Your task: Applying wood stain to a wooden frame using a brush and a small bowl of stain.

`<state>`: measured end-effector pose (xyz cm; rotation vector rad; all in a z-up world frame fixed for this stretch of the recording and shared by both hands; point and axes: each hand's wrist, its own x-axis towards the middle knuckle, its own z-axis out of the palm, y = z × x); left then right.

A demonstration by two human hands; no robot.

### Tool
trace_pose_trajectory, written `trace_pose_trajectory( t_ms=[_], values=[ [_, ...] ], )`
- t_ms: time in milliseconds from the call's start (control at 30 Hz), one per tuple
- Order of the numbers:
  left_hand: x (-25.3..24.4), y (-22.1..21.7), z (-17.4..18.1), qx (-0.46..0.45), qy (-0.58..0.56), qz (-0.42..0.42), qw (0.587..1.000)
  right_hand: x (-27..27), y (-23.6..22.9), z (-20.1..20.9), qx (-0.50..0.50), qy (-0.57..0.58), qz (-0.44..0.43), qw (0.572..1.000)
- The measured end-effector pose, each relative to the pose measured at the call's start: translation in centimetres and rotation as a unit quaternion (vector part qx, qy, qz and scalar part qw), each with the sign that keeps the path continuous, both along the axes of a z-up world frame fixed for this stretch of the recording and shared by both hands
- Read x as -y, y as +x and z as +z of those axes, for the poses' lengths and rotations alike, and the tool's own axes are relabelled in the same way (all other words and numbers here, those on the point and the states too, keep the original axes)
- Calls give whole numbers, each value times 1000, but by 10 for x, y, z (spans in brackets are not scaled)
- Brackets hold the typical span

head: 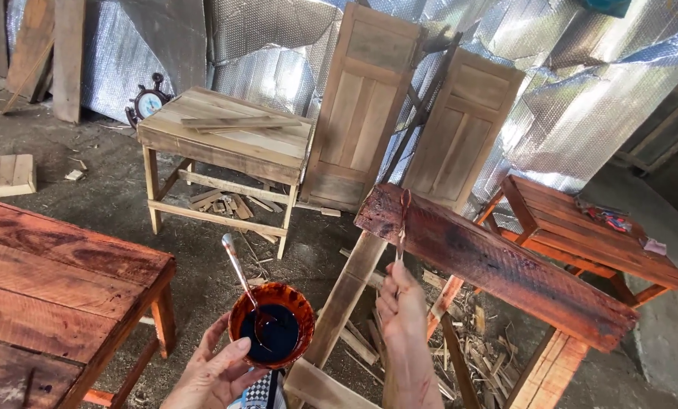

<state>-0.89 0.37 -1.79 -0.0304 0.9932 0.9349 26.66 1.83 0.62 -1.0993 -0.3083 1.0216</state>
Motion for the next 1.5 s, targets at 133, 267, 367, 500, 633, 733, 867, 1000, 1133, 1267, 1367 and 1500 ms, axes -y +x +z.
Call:
trace_pose_trajectory(
  t_ms=[133, 267, 367, 500, 633, 733, 867, 1000, 1133, 1267, 1367, 1500],
  values=[
    [3, 6, 17, -10, -7, -9, 1000, 21, -3, -13, 43, -46, 63, 996],
    [3, 16, 18, -17, -23, -19, 999, 62, 39, -22, 25, -94, -100, 990],
    [7, 19, 13, -12, -7, -29, 999, 97, 56, -24, -3, 87, -139, 986],
    [8, 31, 30, -31, -18, -33, 999, 74, 45, -34, -72, 148, -99, 981],
    [15, 41, 44, -45, -23, -49, 998, 32, 40, -76, -19, 3, 39, 999],
    [10, 37, 29, -55, -21, -50, 997, 55, 44, -37, -38, 10, -44, 998],
    [11, 34, 30, -53, -5, -42, 998, 67, 66, -58, -16, 115, -114, 987],
    [10, 32, 34, -53, -5, -26, 998, 38, 19, -36, -26, 33, -31, 999],
    [12, 29, 24, -62, 9, -26, 998, 3, 9, -48, -17, -26, 24, 999],
    [10, 25, 30, -77, -8, -24, 997, 51, 31, -32, -25, 3, -68, 997],
    [7, 29, 35, -98, -29, -35, 994, 95, 83, -64, -77, 197, -61, 975],
    [10, 37, 30, -76, -8, -40, 996, 122, 101, -75, -95, 174, -149, 969]
  ],
)
